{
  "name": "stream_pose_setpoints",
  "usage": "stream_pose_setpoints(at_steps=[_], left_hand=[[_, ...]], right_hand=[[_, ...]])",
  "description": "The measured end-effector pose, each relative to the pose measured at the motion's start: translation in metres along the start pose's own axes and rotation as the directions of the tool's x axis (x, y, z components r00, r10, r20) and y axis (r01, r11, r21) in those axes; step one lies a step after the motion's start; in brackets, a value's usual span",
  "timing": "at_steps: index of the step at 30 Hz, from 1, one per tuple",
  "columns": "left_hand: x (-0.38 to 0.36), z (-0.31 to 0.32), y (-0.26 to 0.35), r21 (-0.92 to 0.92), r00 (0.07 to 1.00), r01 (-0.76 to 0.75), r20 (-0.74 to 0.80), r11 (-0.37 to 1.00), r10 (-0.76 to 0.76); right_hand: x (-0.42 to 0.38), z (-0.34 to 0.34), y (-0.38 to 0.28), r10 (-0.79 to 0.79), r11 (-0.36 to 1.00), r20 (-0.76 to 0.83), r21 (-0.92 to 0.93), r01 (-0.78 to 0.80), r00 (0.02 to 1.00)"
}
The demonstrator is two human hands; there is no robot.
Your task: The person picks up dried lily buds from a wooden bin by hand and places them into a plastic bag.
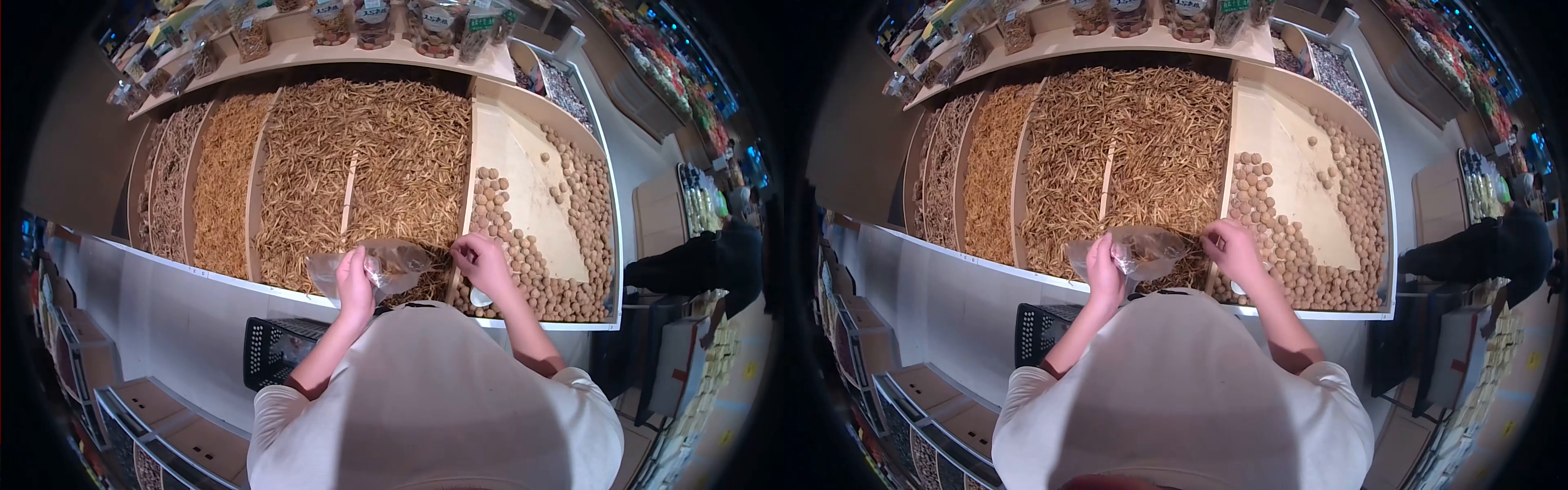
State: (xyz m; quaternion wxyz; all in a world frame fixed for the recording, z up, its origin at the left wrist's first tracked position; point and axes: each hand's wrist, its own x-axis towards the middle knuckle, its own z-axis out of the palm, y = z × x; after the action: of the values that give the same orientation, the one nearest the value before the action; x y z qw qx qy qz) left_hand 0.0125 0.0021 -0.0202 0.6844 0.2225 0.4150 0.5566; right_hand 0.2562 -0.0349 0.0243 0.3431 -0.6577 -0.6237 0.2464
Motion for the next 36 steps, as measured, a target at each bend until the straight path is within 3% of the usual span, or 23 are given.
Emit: stream_pose_setpoints(at_steps=[4, 6, 7, 11, 14, 17, 18, 20, 22, 23, 24, 30, 36], left_hand=[[-0.003, 0.000, 0.002, 0.015, 1.000, 0.001, 0.028, 1.000, -0.001], [-0.003, 0.000, 0.004, 0.004, 1.000, 0.001, 0.026, 1.000, -0.002], [-0.004, 0.000, 0.005, 0.005, 1.000, -0.002, 0.025, 1.000, 0.002], [-0.004, -0.007, 0.003, -0.024, 0.999, -0.014, 0.038, 1.000, 0.014], [-0.007, -0.004, 0.003, -0.042, 0.999, -0.028, -0.022, 0.999, 0.027], [-0.010, 0.002, 0.005, -0.047, 0.997, -0.035, -0.075, 0.998, 0.031], [-0.010, 0.003, 0.005, -0.045, 0.996, -0.030, -0.083, 0.999, 0.026], [-0.010, 0.004, 0.003, -0.026, 0.996, -0.025, -0.083, 0.999, 0.023], [-0.007, -0.002, 0.000, -0.007, 0.996, -0.024, -0.084, 1.000, 0.023], [-0.003, -0.014, -0.006, -0.018, 1.000, -0.021, 0.004, 1.000, 0.021], [0.000, -0.020, -0.008, -0.028, 0.995, -0.018, 0.093, 0.999, 0.020], [-0.005, -0.012, 0.001, -0.044, 0.999, -0.030, 0.012, 0.999, 0.031], [-0.003, -0.017, 0.001, -0.056, 0.998, -0.053, 0.021, 0.997, 0.054]], right_hand=[[0.001, 0.013, -0.018, -0.048, 0.992, 0.154, 0.124, 0.029, 0.987], [0.002, 0.021, -0.028, -0.090, 0.996, 0.283, -0.002, 0.094, 0.955], [0.004, 0.032, -0.022, -0.178, 0.978, 0.299, -0.055, 0.203, 0.938], [0.003, 0.050, -0.022, -0.269, 0.949, 0.328, -0.073, 0.308, 0.906], [0.008, 0.046, -0.020, -0.252, 0.965, 0.250, -0.011, 0.263, 0.935], [0.025, 0.037, -0.001, -0.213, 0.976, -0.034, 0.035, 0.214, 0.977], [0.033, 0.035, 0.007, -0.211, 0.977, -0.036, 0.030, 0.212, 0.977], [0.049, 0.033, 0.028, -0.014, 0.991, -0.078, -0.137, 0.003, 0.997], [0.066, 0.035, 0.049, 0.034, 0.985, -0.078, -0.163, -0.047, 0.996], [0.073, 0.039, 0.059, 0.084, 0.978, -0.074, -0.186, -0.096, 0.994], [0.080, 0.045, 0.066, 0.080, 0.978, -0.076, -0.187, -0.093, 0.994], [0.113, 0.084, 0.086, 0.084, 0.972, -0.018, -0.219, -0.085, 0.996], [0.124, 0.107, 0.090, 0.137, 0.953, -0.114, -0.254, -0.163, 0.984]])
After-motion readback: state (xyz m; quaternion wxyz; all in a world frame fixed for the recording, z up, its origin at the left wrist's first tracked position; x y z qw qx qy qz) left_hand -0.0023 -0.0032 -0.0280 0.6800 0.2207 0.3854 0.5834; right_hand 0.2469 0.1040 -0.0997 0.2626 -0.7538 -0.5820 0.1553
